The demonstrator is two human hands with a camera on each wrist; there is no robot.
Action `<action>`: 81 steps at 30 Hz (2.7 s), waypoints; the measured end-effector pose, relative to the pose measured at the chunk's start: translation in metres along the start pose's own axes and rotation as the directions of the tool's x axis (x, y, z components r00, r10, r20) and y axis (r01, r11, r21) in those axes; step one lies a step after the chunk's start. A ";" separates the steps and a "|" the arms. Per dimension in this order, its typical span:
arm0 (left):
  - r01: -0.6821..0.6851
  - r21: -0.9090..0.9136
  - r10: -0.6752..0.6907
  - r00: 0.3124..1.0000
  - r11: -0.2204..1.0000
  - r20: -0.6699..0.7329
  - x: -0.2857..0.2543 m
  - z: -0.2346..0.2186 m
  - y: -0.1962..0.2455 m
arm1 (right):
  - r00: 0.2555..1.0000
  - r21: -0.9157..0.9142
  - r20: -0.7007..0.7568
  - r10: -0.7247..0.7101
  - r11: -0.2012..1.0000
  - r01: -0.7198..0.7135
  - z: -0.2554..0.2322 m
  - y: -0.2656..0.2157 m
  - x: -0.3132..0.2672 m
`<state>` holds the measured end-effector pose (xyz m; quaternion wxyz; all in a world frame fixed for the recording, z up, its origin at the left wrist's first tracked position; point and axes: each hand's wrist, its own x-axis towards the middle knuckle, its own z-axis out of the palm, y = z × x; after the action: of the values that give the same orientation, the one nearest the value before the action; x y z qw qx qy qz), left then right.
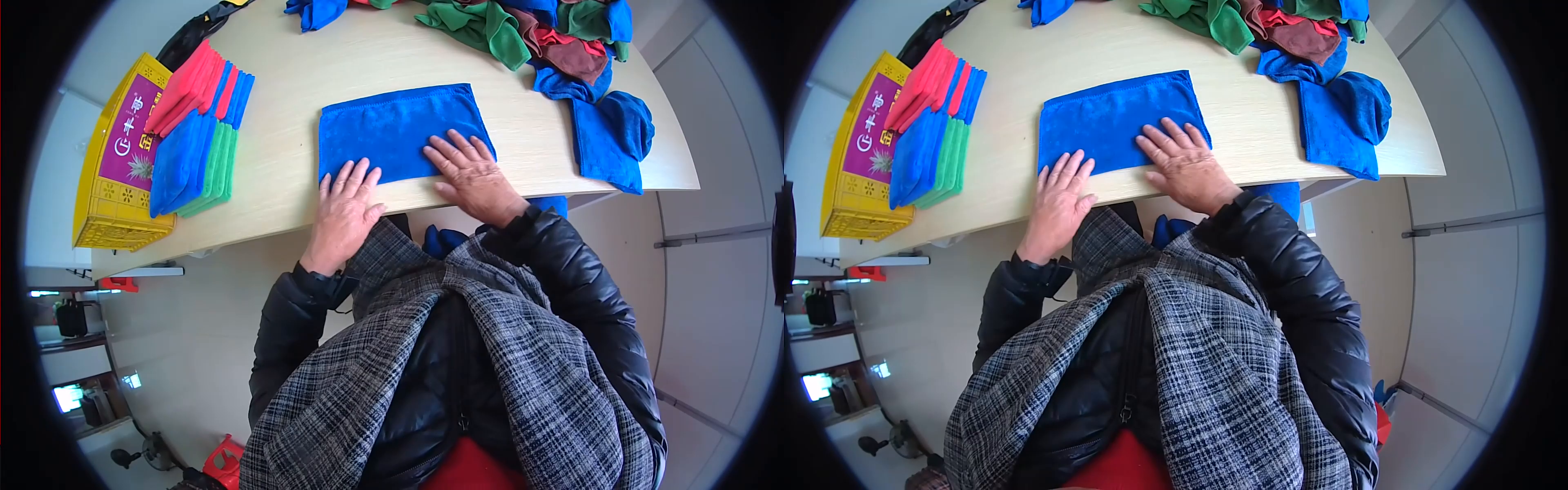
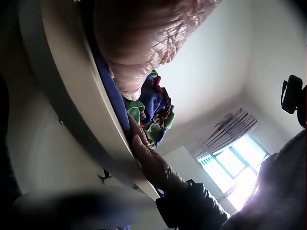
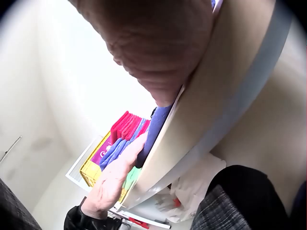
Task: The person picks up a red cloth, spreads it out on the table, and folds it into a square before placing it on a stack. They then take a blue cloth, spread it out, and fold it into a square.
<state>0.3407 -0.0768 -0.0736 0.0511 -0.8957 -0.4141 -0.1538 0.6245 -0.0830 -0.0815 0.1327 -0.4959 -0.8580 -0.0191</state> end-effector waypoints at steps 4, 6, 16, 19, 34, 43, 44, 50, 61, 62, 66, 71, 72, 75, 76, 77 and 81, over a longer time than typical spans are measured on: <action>0.210 -0.266 -0.218 0.976 0.941 0.002 0.005 -0.006 -0.043 | 0.993 0.066 0.098 0.058 0.996 -0.065 -0.012 0.018 0.001; 0.535 -0.065 -0.538 0.842 0.843 -0.047 0.022 -0.008 -0.061 | 0.992 0.079 0.096 0.086 0.992 -0.094 -0.014 0.015 0.014; 0.686 -0.569 -0.594 0.709 0.453 0.381 0.077 0.033 -0.092 | 0.945 0.041 0.005 0.328 0.944 -0.328 0.030 -0.011 0.086; 0.510 -0.855 -0.483 0.728 -0.094 0.487 0.064 0.030 -0.100 | 0.946 0.009 -0.013 0.325 0.946 -0.325 0.038 -0.009 0.091; 0.157 -0.861 -0.481 0.774 -0.484 0.412 0.058 -0.022 -0.072 | 0.984 -0.027 0.038 0.174 0.984 -0.173 0.039 -0.053 0.110; 0.158 -0.953 -0.446 0.856 -0.258 0.262 0.118 -0.007 -0.046 | 1.000 -0.014 -0.001 0.003 1.000 -0.003 0.019 -0.067 0.042; 0.186 -0.961 -0.424 0.868 -0.204 0.258 0.126 0.000 -0.042 | 1.000 -0.027 -0.023 -0.011 1.000 0.010 0.018 -0.070 0.034; 0.434 -0.872 -0.427 0.849 0.226 0.311 0.168 0.042 -0.006 | 1.000 0.099 0.006 -0.027 0.995 0.026 0.015 -0.070 0.010; 0.519 -0.770 -0.368 0.844 0.373 0.390 0.176 0.035 0.029 | 0.997 0.161 -0.018 -0.073 0.984 0.075 0.021 -0.057 0.000; 0.522 -0.816 -0.319 0.839 0.247 0.440 0.172 0.032 0.024 | 0.997 0.157 -0.053 -0.064 0.985 0.071 0.025 -0.058 0.001; 0.348 -0.778 -0.395 0.908 0.522 0.141 0.138 0.020 0.004 | 0.992 0.149 -0.119 -0.031 0.988 0.049 0.028 -0.057 0.000; 0.023 -0.393 -0.083 0.988 0.919 -0.134 0.090 0.039 0.000 | 0.996 0.145 -0.075 -0.057 0.987 0.068 0.021 -0.059 0.002; -0.001 -0.350 -0.045 0.991 0.937 -0.122 0.087 0.044 0.001 | 0.996 0.144 -0.063 -0.057 0.987 0.065 0.021 -0.059 0.003; -0.025 -0.343 -0.002 0.997 0.939 -0.076 0.081 0.051 -0.001 | 0.991 0.114 -0.099 -0.085 0.989 0.097 0.020 -0.061 -0.002; -0.015 -0.368 -0.002 0.999 0.930 -0.045 0.080 0.050 -0.003 | 0.987 0.099 -0.119 -0.106 0.988 0.118 0.019 -0.061 -0.001; -0.002 -0.391 -0.003 1.000 0.920 -0.014 0.080 0.049 -0.005 | 0.987 0.096 -0.116 -0.109 0.988 0.121 -0.004 -0.062 0.006; -0.029 -0.227 0.021 0.999 0.974 -0.039 0.076 0.056 -0.001 | 0.699 0.405 0.707 -0.110 0.873 -0.272 -0.063 -0.051 0.038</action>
<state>0.3990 -0.0089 -0.1027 -0.0422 -0.8978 -0.3816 -0.2157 0.5759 -0.0869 -0.0059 -0.0888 -0.4539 -0.7948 0.3929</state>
